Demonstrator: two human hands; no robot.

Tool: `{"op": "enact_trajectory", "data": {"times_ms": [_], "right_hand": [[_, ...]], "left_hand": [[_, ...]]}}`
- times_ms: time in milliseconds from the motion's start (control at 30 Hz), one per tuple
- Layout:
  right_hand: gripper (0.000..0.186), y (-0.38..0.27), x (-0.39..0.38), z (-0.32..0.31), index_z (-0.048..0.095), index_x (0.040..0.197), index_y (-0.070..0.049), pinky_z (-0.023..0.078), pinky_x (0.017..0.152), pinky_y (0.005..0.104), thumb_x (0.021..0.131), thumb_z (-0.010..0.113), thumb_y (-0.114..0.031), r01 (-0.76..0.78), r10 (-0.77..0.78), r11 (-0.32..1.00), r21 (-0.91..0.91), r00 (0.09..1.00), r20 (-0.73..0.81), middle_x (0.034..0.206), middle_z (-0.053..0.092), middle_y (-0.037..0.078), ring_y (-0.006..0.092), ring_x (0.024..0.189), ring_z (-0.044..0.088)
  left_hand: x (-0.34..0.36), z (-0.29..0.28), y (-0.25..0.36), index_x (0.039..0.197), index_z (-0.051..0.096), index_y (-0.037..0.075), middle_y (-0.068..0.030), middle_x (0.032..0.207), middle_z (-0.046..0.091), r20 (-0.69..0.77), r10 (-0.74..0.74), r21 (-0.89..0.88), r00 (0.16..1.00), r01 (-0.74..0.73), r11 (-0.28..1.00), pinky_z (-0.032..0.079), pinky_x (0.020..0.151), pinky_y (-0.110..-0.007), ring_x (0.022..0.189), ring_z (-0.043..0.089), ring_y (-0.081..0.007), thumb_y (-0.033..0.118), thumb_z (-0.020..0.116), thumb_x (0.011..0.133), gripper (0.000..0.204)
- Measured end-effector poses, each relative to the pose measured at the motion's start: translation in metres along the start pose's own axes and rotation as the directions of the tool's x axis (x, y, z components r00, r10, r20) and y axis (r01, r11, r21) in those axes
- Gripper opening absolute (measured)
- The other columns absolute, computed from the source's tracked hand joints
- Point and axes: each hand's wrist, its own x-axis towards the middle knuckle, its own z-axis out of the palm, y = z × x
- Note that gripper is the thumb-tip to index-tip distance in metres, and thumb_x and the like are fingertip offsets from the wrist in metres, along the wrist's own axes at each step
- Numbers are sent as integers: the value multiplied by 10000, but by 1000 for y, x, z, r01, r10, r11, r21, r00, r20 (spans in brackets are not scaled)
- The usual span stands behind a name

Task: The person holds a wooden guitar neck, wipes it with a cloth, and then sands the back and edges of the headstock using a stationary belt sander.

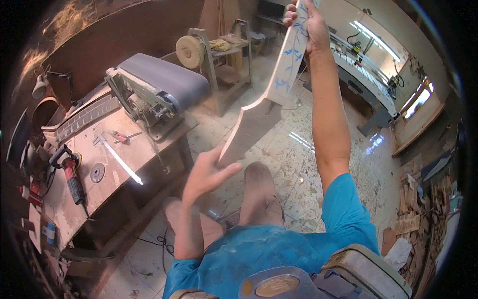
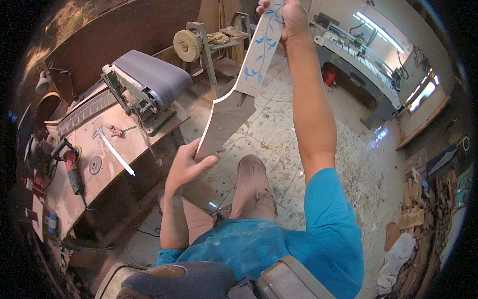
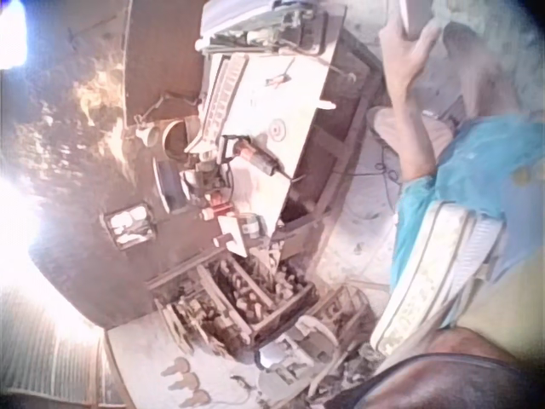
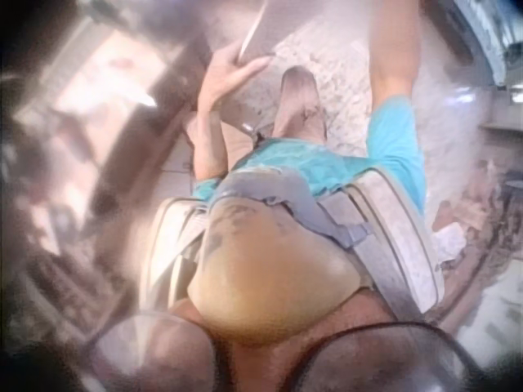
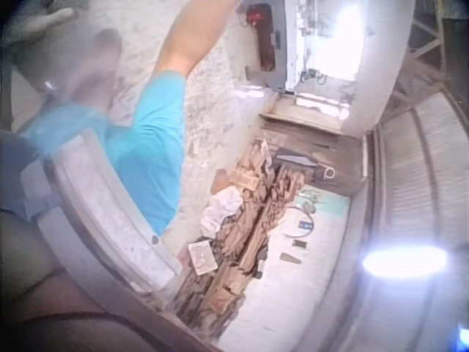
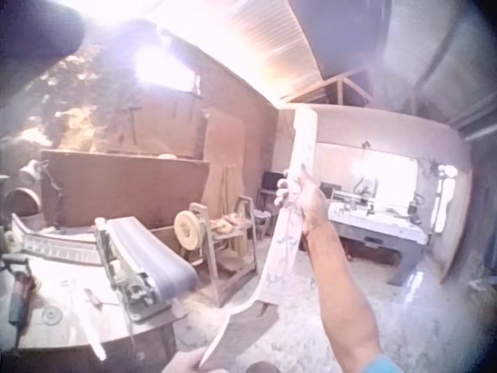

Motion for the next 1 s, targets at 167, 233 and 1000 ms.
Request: {"op": "enact_trajectory", "data": {"times_ms": [167,233,1000], "right_hand": [[379,34,-18,73,515,1311,-57,578,602,345,1063,477,-341,-58,50,998,34,982,183,893,642,113,183,634,627],[404,53,-35,83,486,1389,-62,556,571,302,1055,509,-287,-120,102,992,48,956,275,891,628,97,167,638,614],[187,165,-1,137,474,1072,17,539,529,324,1022,563,-139,-281,353,916,-285,903,245,878,593,147,181,676,593]], "left_hand": [[15,28,-14,1187,604,-44,-46,775,678,-231,-16,-32,973,9,999,508,670,-281,712,617,-105,243,652,1017,337],[23,36,-34,1204,596,-45,-44,776,663,-290,64,-57,955,-84,995,504,668,-288,714,608,-106,218,646,1020,325],[46,20,-80,1307,533,-35,-22,789,596,-324,32,-394,945,-166,904,449,587,-255,668,551,-93,353,626,1031,485]]}}
